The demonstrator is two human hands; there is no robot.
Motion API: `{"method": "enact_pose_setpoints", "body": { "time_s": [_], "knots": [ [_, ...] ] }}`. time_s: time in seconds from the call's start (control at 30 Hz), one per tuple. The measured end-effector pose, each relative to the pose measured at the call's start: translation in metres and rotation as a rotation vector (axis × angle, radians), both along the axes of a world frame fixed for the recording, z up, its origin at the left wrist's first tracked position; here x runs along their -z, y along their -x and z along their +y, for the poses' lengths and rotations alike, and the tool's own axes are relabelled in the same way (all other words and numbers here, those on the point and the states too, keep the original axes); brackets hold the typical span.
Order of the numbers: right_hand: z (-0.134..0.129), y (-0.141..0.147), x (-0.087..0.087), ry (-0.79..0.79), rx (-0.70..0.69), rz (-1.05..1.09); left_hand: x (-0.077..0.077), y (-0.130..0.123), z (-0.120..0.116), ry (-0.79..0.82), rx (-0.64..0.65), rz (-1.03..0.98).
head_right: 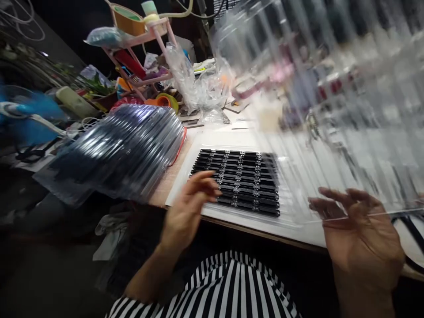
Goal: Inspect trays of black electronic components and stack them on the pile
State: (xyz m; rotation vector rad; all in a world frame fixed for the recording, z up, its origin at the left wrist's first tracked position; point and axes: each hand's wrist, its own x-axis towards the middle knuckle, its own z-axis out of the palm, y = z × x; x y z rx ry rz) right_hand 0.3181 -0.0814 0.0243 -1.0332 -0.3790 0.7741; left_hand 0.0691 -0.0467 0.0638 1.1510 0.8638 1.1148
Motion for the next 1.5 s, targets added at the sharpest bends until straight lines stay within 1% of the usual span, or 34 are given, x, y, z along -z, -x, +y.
{"method": "enact_pose_setpoints", "body": {
  "time_s": [0.1,0.13,0.17,0.23,0.27,0.33,0.43,0.53,0.6,0.67,0.7,0.77,0.8,0.83,0.9,0.93,0.97,1.0,1.07,1.13,1.17,1.2,1.27,1.3,1.37,1.4,1.43,1.47,1.5],
  "knots": [
    [-0.009,0.016,-0.004,0.051,-0.144,-0.107,0.024,-0.033,0.001,0.207,0.207,-0.200],
    [-0.012,0.018,-0.004,0.082,-0.178,-0.160,0.030,-0.042,0.001,0.261,0.235,-0.269],
    [-0.015,0.019,-0.003,0.110,-0.190,-0.220,0.034,-0.049,0.000,0.289,0.221,-0.316],
    [-0.020,0.015,0.001,0.153,-0.183,-0.321,0.038,-0.054,0.002,0.311,0.135,-0.345],
    [-0.021,0.012,0.003,0.167,-0.179,-0.352,0.038,-0.052,0.004,0.316,0.086,-0.341],
    [-0.023,0.003,0.005,0.190,-0.173,-0.372,0.037,-0.040,0.012,0.325,0.016,-0.332],
    [-0.021,-0.007,0.005,0.210,-0.164,-0.361,0.032,-0.007,0.030,0.308,-0.061,-0.288],
    [-0.014,-0.009,0.000,0.194,-0.186,-0.343,0.025,0.025,0.044,0.253,-0.068,-0.189],
    [-0.005,-0.002,-0.005,0.150,-0.196,-0.289,0.021,0.032,0.048,0.182,-0.029,-0.188],
    [0.006,0.013,-0.011,0.054,-0.207,-0.183,0.019,0.021,0.046,0.128,0.066,-0.235],
    [0.011,0.023,-0.014,-0.012,-0.219,-0.125,0.019,0.009,0.043,0.125,0.140,-0.250],
    [0.020,0.045,-0.018,-0.134,-0.294,-0.037,0.022,-0.020,0.033,0.156,0.297,-0.254],
    [0.024,0.055,-0.019,-0.167,-0.328,-0.028,0.024,-0.035,0.028,0.171,0.321,-0.260],
    [0.026,0.063,-0.019,-0.185,-0.360,-0.031,0.026,-0.047,0.023,0.181,0.301,-0.280],
    [0.029,0.067,-0.018,-0.181,-0.427,-0.060,0.026,-0.059,0.021,0.179,0.194,-0.351],
    [0.028,0.063,-0.016,-0.177,-0.457,-0.071,0.025,-0.058,0.023,0.166,0.146,-0.371],
    [0.028,0.054,-0.016,-0.176,-0.477,-0.075,0.021,-0.052,0.027,0.150,0.136,-0.360],
    [0.027,0.041,-0.015,-0.181,-0.472,-0.074,0.017,-0.043,0.034,0.135,0.169,-0.316],
    [0.025,0.014,-0.017,-0.206,-0.391,-0.072,0.006,-0.019,0.050,0.103,0.252,-0.164],
    [0.023,-0.004,-0.021,-0.205,-0.333,-0.114,-0.003,-0.001,0.064,0.073,0.254,-0.046],
    [0.023,-0.007,-0.024,-0.186,-0.334,-0.155,-0.005,0.003,0.068,0.057,0.223,-0.030],
    [0.023,-0.004,-0.025,-0.162,-0.351,-0.200,-0.005,0.004,0.071,0.035,0.172,-0.044],
    [0.025,0.012,-0.026,-0.116,-0.386,-0.251,-0.001,-0.003,0.067,0.009,0.085,-0.097],
    [0.026,0.023,-0.025,-0.103,-0.389,-0.240,0.002,-0.009,0.062,0.016,0.083,-0.112],
    [0.029,0.040,-0.022,-0.092,-0.384,-0.177,0.009,-0.016,0.051,0.067,0.147,-0.105],
    [0.029,0.044,-0.021,-0.090,-0.372,-0.140,0.012,-0.015,0.047,0.096,0.189,-0.079],
    [0.029,0.043,-0.020,-0.092,-0.355,-0.111,0.014,-0.011,0.045,0.111,0.204,-0.043],
    [0.029,0.039,-0.020,-0.091,-0.329,-0.097,0.015,-0.002,0.045,0.100,0.171,-0.004],
    [0.028,0.032,-0.020,-0.085,-0.295,-0.099,0.014,0.010,0.049,0.063,0.096,0.042]
  ]
}}
